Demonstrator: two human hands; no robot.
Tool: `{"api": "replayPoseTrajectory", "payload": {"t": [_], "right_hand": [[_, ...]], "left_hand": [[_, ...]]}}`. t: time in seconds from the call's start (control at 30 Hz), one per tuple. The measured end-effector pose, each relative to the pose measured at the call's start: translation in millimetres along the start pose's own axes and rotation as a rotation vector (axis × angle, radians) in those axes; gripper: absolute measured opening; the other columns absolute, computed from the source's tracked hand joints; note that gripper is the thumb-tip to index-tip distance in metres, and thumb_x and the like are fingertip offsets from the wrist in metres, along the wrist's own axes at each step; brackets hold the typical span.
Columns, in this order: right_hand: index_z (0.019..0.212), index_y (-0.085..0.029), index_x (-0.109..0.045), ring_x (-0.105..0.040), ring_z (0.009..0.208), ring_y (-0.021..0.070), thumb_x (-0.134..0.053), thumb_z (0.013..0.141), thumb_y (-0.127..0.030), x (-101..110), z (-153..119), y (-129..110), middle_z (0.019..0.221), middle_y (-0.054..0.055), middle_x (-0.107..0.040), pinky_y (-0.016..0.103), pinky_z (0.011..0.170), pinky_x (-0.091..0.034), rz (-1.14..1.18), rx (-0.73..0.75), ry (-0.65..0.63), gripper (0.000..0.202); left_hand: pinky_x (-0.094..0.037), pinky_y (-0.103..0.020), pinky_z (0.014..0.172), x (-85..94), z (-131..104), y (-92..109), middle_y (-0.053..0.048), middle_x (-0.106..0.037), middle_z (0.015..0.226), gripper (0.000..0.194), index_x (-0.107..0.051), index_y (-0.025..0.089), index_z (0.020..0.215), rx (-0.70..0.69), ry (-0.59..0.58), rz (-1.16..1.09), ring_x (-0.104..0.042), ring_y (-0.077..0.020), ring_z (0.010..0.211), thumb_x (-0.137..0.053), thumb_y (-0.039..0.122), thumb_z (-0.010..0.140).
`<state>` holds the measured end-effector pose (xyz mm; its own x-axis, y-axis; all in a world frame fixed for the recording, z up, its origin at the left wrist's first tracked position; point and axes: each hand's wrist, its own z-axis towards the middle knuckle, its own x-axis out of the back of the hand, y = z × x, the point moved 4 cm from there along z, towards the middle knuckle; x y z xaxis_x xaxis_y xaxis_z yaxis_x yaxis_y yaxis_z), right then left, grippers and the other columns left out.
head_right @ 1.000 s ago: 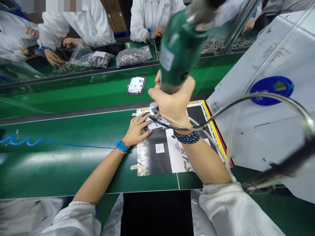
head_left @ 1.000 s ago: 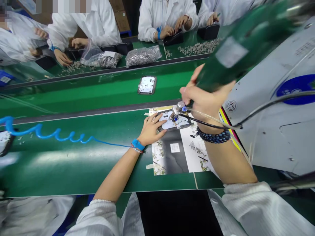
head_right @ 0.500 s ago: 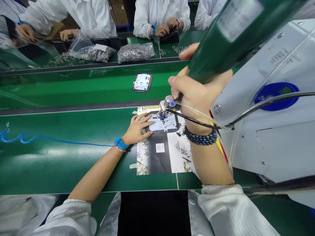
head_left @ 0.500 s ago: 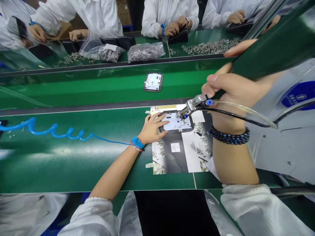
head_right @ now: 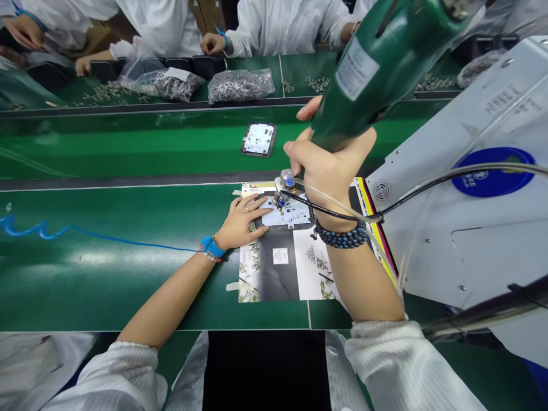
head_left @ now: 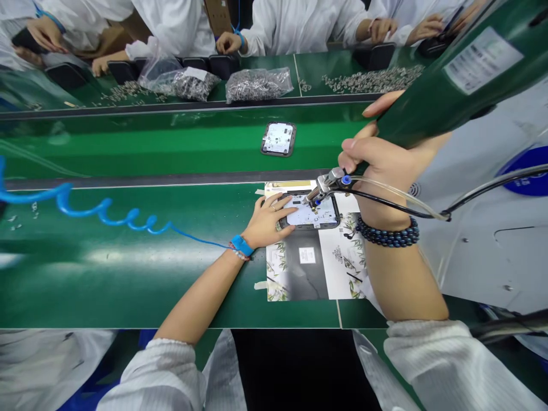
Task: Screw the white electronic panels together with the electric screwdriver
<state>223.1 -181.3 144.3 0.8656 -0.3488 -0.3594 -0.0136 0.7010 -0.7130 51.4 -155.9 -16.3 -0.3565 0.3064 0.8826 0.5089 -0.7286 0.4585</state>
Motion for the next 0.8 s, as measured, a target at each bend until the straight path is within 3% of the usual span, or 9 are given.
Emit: {"api": "replayPoseTrajectory", "payload": {"t": [0.13, 0.27, 0.43, 0.8], "right_hand": [[0.068, -0.019, -0.059, -0.037, 0.034, 0.0086, -0.086, 0.058, -0.016, -7, -3, -11, 0.049, -0.007, -0.047, 0.027, 0.036, -0.025, 0.048, -0.039, -0.006, 0.029], [0.069, -0.018, -0.062, -0.039, 0.034, 0.0094, -0.093, 0.053, -0.022, -15, -9, -22, 0.051, -0.006, -0.051, 0.028, 0.034, -0.024, 0.125, -0.037, -0.045, 0.035], [0.074, -0.02, -0.066, -0.041, 0.037, 0.0079, -0.092, 0.059, -0.027, -14, -12, -27, 0.054, -0.007, -0.052, 0.027, 0.038, -0.026, 0.066, -0.033, -0.052, 0.031], [0.072, -0.019, -0.064, -0.041, 0.034, 0.0118, -0.08, 0.059, -0.006, -19, -15, -27, 0.052, -0.006, -0.051, 0.032, 0.035, -0.023, 0.179, -0.028, -0.061, 0.024]], "left_hand": [[-0.025, -0.059, 0.116, -0.4, 0, 0, -0.013, -0.034, 0.162, 0.063, -0.052, 0.025, 0.147, -0.02, 0.031, 0.013, -0.028, -0.0386, 0.148, -0.061, 0.05, 0.09], [-0.024, -0.06, 0.115, -1.4, 0, 1, -0.014, -0.03, 0.163, 0.05, -0.063, 0.027, 0.135, -0.053, 0.005, 0.042, -0.023, -0.0389, 0.15, -0.059, 0.05, 0.091], [-0.023, -0.06, 0.115, -0.3, 0, 2, -0.012, -0.033, 0.162, 0.044, -0.07, 0.027, 0.126, -0.052, -0.004, 0.044, -0.023, -0.0392, 0.15, -0.06, 0.051, 0.091], [-0.024, -0.058, 0.116, 0.0, -1, -2, -0.009, -0.046, 0.155, 0.039, -0.073, 0.027, 0.121, -0.024, 0.057, 0.03, -0.032, -0.0361, 0.146, -0.06, 0.049, 0.092]]}}
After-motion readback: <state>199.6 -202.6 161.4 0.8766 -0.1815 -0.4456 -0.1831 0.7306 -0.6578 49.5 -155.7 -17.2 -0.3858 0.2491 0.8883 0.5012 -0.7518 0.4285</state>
